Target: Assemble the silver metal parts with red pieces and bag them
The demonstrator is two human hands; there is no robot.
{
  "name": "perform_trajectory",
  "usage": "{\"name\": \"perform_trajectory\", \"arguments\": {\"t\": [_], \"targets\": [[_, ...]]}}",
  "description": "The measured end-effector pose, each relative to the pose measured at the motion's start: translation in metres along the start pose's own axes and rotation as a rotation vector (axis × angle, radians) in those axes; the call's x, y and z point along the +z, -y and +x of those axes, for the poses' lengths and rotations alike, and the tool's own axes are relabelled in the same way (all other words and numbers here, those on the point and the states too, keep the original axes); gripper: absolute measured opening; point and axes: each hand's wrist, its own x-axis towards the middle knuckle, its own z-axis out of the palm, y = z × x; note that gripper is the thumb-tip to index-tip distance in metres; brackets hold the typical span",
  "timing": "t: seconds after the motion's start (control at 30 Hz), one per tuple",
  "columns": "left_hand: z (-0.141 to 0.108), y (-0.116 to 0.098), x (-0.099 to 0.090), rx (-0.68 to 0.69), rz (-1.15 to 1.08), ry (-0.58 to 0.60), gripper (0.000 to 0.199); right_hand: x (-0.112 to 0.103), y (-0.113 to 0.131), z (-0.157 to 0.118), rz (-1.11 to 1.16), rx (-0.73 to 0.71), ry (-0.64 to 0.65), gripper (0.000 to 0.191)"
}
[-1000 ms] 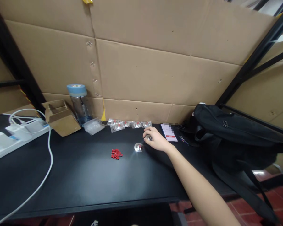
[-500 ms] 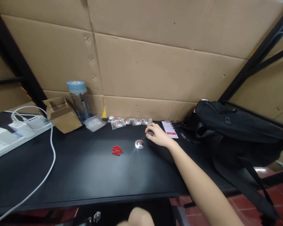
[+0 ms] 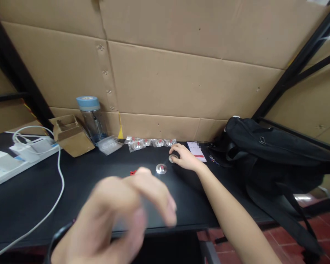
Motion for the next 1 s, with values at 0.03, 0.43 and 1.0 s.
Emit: {"name": "perform_trajectory", "arguments": {"t": [0.03, 0.43, 1.0], "targets": [[0.021, 0.010, -0.011, -0.040, 0.103, 0.117, 0.020, 0.000, -0.002, -0.001, -0.007, -0.002, 0.022, 0.026], [0.060, 0.163, -0.070, -0.635, 0.530, 0.748, 0.015, 0.005, -0.014, -0.002, -0.069, 0.035, 0.172, 0.037], [0.046, 0.163, -0.072, -0.491, 0.595, 0.660, 0.005, -0.004, -0.011, -0.004, 0.021, 0.093, 0.108, 0.025]]}}
